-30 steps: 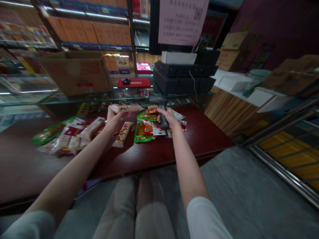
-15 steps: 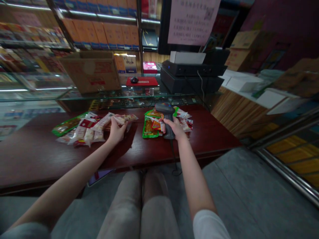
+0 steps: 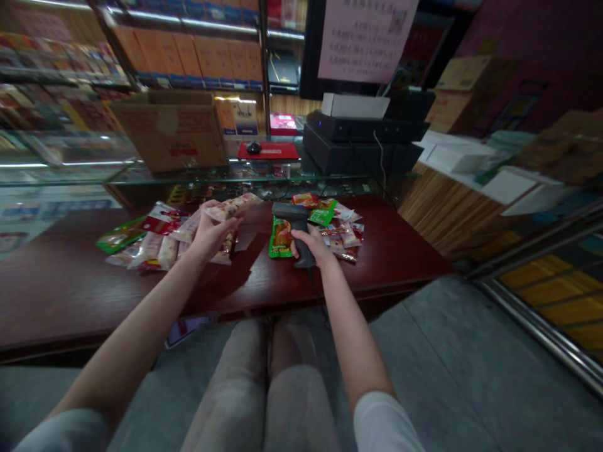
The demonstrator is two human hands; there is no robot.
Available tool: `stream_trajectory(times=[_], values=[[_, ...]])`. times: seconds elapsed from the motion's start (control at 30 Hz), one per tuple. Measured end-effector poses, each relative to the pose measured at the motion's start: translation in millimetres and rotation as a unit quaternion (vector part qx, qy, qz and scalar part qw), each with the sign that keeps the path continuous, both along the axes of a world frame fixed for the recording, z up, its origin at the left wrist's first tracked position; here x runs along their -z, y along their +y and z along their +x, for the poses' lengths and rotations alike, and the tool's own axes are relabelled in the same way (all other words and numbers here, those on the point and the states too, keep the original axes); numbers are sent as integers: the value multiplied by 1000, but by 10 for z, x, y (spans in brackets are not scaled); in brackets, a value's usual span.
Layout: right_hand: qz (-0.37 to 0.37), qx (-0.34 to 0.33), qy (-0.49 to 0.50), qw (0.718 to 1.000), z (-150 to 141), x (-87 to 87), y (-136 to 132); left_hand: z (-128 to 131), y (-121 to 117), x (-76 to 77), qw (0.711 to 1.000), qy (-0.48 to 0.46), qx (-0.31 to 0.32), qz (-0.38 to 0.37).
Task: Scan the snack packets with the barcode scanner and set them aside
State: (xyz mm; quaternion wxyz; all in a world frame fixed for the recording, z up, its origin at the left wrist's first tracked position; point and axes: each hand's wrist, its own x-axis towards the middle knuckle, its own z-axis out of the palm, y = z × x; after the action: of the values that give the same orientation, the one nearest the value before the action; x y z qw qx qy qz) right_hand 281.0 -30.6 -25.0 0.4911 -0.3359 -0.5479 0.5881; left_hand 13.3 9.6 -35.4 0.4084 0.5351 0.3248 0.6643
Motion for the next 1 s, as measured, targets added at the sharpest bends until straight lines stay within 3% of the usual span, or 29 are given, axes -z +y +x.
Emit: stream_trajectory(times=[0.07,0.13,0.33,0.73,1.0], values=[[-3,-21,-2,1000,-125,-28,56,39,7,16,994,-75,75,-25],[-4,-39,-3,999,-236,-47,125,35,5,45,986,-122,104,-53],[-26,-68,-1,997,-361,-12,289,-79,-54,18,979,-156,83,-98],[-40,-70,27,996,-254,178,285,-121,-108,5,977,-150,68,-136],[-58,-72,59,994,-238,140,273,-145,-61,3,938,-247,50,-236]])
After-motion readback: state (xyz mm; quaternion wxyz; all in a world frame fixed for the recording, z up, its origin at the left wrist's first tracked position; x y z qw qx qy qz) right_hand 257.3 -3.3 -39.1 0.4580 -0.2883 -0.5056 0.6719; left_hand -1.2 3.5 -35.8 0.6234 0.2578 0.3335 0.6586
